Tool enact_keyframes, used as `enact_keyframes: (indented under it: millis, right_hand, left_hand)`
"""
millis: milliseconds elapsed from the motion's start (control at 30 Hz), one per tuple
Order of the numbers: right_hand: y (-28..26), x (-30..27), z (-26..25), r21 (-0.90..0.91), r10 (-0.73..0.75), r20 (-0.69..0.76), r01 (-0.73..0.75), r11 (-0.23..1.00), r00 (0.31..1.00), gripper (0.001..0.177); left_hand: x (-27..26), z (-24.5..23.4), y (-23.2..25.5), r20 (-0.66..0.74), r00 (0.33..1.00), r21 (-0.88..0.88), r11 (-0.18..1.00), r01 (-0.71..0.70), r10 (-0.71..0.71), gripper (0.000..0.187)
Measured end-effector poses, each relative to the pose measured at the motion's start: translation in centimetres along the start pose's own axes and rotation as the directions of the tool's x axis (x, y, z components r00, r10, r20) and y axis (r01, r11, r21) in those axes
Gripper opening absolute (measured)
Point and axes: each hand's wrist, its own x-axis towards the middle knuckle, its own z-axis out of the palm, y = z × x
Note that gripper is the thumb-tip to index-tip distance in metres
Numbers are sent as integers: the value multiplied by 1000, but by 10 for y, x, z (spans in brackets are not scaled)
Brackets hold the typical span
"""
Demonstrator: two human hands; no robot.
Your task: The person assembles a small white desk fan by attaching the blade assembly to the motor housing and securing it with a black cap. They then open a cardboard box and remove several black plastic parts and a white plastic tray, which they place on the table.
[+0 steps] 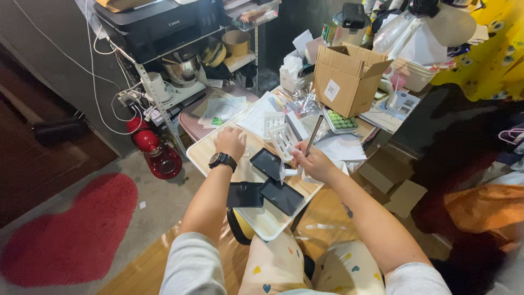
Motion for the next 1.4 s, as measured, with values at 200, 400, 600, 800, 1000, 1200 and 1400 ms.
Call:
enact_keyframes:
  millis: [200, 400, 600, 800, 1000, 1200, 1400]
  right_hand:
    - [7, 1, 7, -69, -146, 33, 148, 987, 989, 31]
    - [-8, -10, 13, -62, -70, 100, 77, 995, 993, 30]
    - [1, -21, -2, -45, -76, 91, 80, 996, 993, 34]
    - [18, -31, -19, -19, -40, 69, 42, 999, 997, 38]
    - [12, -61, -28, 74, -83, 66, 78, 994, 994, 52]
    - [9, -85, -18, 177, -6, -34, 12, 984, 999, 60]
    - [13, -95, 3, 209, 62, -54, -49, 977, 997, 58]
  left_hand:
    - [-32, -52, 68, 113, 859, -775, 585, -239, 500, 39]
    - [-66, -75, 101, 47, 852, -726, 604, -330, 521, 15]
    - [-85, -59, 59, -105, 932, -453, 818, -356, 347, 11]
    - [-113, -35, 8, 30, 956, -154, 946, -286, 293, 6]
    - [-123, -65, 36, -223, 888, -104, 896, -431, 402, 21]
    - [-165, -73, 115, 338, 932, -829, 511, 228, 131, 51]
    - [-193, -47, 139, 534, 844, -826, 243, 508, 51, 78]
